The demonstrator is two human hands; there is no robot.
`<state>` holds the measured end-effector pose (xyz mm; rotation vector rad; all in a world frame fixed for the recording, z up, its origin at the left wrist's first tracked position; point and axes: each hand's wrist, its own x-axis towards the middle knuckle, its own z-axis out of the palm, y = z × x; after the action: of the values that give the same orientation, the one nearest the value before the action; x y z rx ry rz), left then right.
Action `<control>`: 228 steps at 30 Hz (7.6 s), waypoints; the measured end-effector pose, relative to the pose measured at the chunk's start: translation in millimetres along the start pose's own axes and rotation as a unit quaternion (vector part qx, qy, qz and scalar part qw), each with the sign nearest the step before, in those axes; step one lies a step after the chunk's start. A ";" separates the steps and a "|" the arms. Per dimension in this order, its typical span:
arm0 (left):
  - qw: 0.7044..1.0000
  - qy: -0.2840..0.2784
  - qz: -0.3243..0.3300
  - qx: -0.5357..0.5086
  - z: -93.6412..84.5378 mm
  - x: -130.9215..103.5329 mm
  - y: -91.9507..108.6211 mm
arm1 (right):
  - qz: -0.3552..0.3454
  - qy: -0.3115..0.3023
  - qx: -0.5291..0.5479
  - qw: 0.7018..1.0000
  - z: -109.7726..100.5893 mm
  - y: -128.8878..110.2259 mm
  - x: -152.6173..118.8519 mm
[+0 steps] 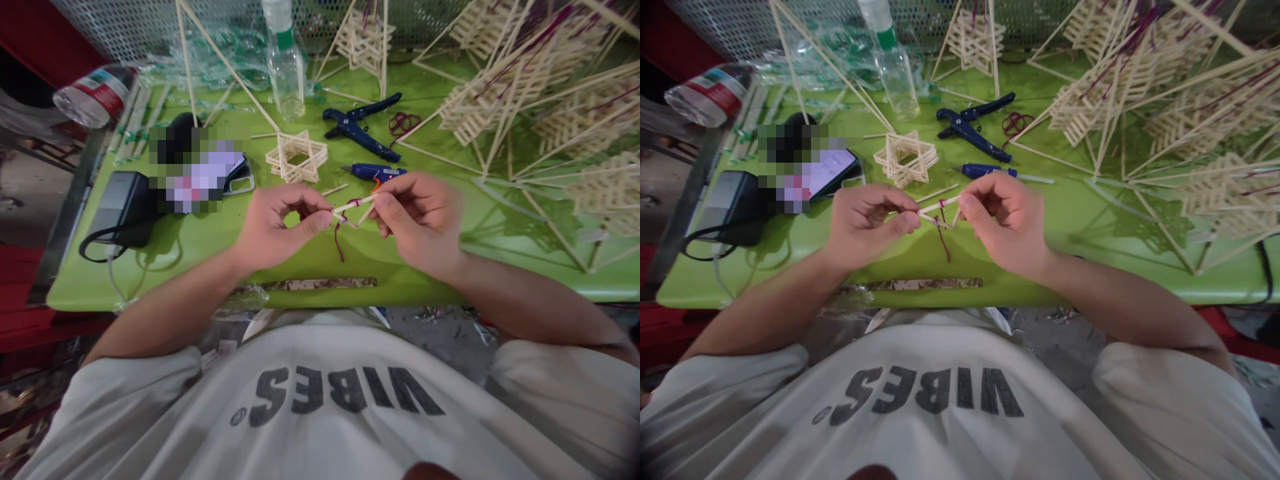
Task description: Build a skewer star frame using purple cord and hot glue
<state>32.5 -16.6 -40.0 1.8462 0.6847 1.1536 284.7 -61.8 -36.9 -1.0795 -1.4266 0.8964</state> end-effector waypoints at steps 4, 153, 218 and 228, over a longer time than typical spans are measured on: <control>1.000 -0.002 -0.012 -0.007 0.1 1.4 2.9 | -0.011 -0.001 -0.011 1.000 -1.0 1.4 0.1; 0.760 -0.127 -0.341 0.539 -213.0 15.7 0.4 | 0.196 0.090 -0.066 0.974 -34.9 -4.1 27.4; 0.910 -0.133 0.226 0.321 -74.4 31.3 93.4 | 0.102 -0.058 0.000 0.993 -15.4 13.8 20.8; 0.876 -0.231 -0.026 0.423 -25.4 16.5 88.6 | 0.035 -0.072 0.066 0.995 -9.1 2.3 1.5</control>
<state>18.3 -39.1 49.8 2.6739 1.0364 0.3089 294.1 -60.0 -37.4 -0.9862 -1.4324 1.1233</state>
